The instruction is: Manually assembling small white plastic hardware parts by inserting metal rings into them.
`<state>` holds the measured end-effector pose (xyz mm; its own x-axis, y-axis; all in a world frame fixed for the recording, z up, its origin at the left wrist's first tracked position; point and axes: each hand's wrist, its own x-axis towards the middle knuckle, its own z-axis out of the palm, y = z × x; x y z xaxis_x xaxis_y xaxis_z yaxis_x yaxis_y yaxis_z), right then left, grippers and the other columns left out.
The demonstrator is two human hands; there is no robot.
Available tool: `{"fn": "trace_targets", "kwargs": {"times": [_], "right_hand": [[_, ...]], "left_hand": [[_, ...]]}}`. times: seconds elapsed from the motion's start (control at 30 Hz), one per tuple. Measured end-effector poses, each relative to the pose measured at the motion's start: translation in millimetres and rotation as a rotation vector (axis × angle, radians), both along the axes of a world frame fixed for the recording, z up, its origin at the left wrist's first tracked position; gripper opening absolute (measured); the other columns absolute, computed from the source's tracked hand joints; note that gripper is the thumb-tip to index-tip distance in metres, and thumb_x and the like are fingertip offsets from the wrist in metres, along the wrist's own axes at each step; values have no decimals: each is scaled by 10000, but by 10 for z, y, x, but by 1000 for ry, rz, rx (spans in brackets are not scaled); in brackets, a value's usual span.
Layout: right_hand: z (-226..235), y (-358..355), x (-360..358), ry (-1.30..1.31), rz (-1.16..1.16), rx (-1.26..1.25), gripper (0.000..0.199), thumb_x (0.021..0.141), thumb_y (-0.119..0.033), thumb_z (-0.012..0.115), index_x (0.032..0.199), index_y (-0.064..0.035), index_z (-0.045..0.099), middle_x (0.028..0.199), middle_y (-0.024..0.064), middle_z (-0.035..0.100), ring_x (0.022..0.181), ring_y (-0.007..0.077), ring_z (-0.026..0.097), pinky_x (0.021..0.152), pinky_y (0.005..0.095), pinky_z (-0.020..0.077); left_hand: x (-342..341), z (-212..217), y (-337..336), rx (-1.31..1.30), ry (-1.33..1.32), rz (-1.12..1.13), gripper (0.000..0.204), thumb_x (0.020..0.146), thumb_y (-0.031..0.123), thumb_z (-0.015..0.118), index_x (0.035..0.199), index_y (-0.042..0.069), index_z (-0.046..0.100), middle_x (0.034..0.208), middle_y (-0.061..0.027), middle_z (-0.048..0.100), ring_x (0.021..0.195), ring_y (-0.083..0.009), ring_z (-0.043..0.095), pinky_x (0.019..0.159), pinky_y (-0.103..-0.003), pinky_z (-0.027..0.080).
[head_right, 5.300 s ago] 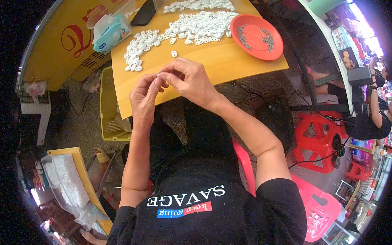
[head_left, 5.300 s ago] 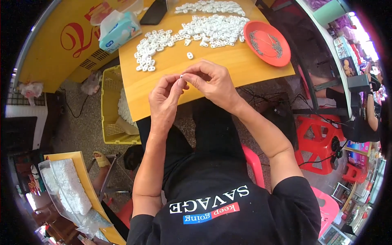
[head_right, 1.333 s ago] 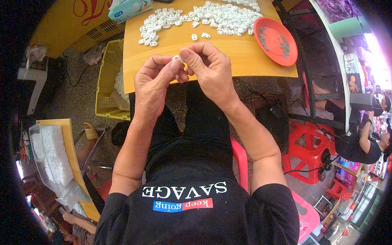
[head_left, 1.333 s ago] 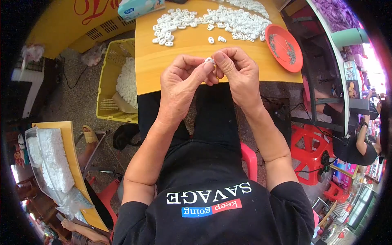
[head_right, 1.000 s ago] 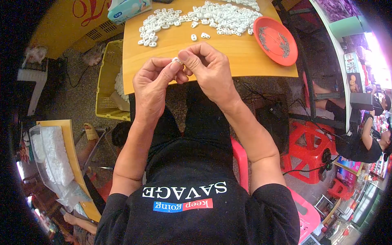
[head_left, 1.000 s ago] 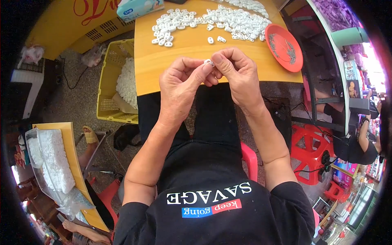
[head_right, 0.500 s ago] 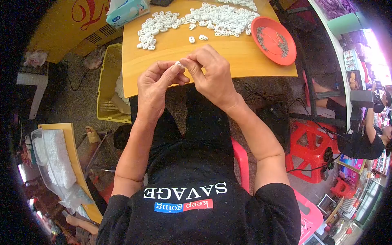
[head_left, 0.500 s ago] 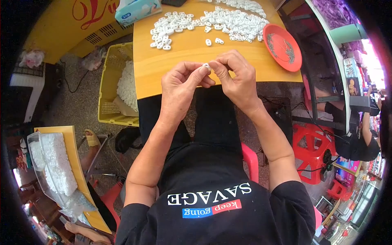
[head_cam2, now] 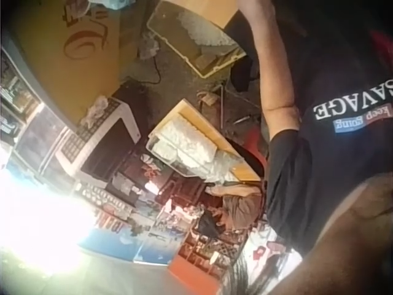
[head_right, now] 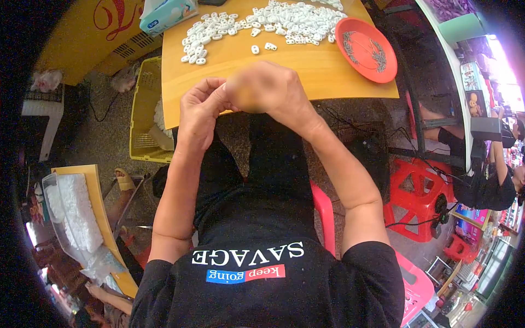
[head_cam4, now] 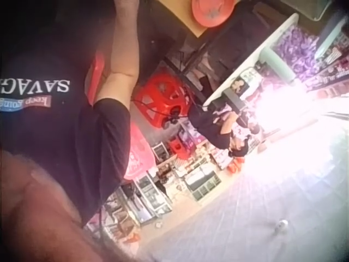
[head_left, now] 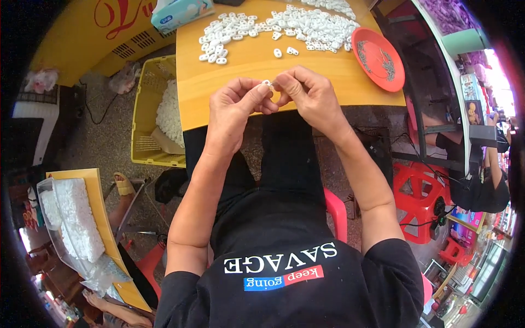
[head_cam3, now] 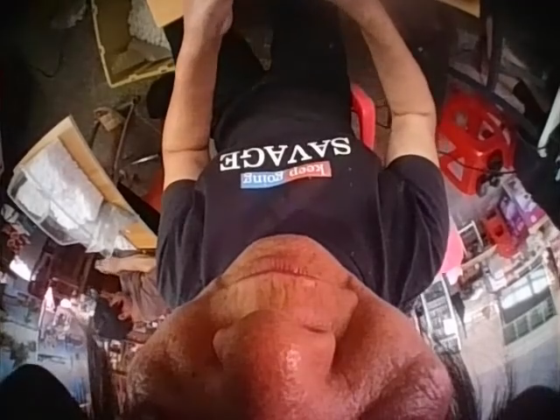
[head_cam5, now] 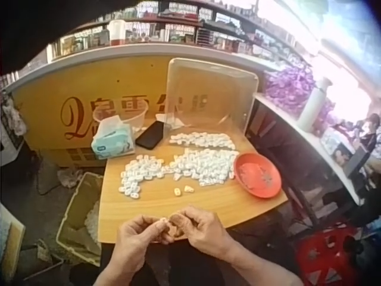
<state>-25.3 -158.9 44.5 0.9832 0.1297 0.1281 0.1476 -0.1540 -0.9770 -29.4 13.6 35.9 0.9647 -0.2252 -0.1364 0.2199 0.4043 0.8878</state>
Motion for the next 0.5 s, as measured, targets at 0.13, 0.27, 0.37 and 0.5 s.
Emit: {"fn": "trace_targets", "kwargs": {"times": [0.13, 0.27, 0.37, 0.5], "right_hand": [[117, -88, 29, -208, 18, -208, 159, 905, -131, 645, 905, 27, 625, 774, 89, 616, 607, 143, 604, 544, 277, 472], [197, -94, 54, -464, 62, -345, 123, 871, -99, 668, 911, 8, 621, 778, 111, 608, 659, 220, 613, 573, 312, 477], [219, -105, 91, -608, 118, -385, 111, 847, -58, 675, 886, 7, 593, 778, 121, 597, 703, 263, 613, 594, 337, 476], [231, -94, 94, -666, 113, -431, 110, 839, -30, 669, 858, 7, 566, 776, 130, 588, 712, 284, 609, 599, 347, 474]], "left_hand": [[-1, 35, 39, -48, 62, -21, 171, 909, 118, 646, 959, -44, 623, 832, -104, 663, 691, -166, 659, 649, -267, 533], [-3, 66, 49, -75, 77, -62, 183, 906, 137, 653, 956, -37, 625, 846, -99, 658, 690, -168, 659, 643, -263, 528], [-6, 91, 47, -74, 67, -87, 184, 907, 141, 653, 952, -35, 625, 845, -97, 657, 685, -168, 660, 636, -257, 525], [-16, 133, 41, -57, 43, -111, 184, 904, 140, 656, 943, -38, 626, 833, -91, 654, 676, -164, 657, 623, -252, 522]]}}
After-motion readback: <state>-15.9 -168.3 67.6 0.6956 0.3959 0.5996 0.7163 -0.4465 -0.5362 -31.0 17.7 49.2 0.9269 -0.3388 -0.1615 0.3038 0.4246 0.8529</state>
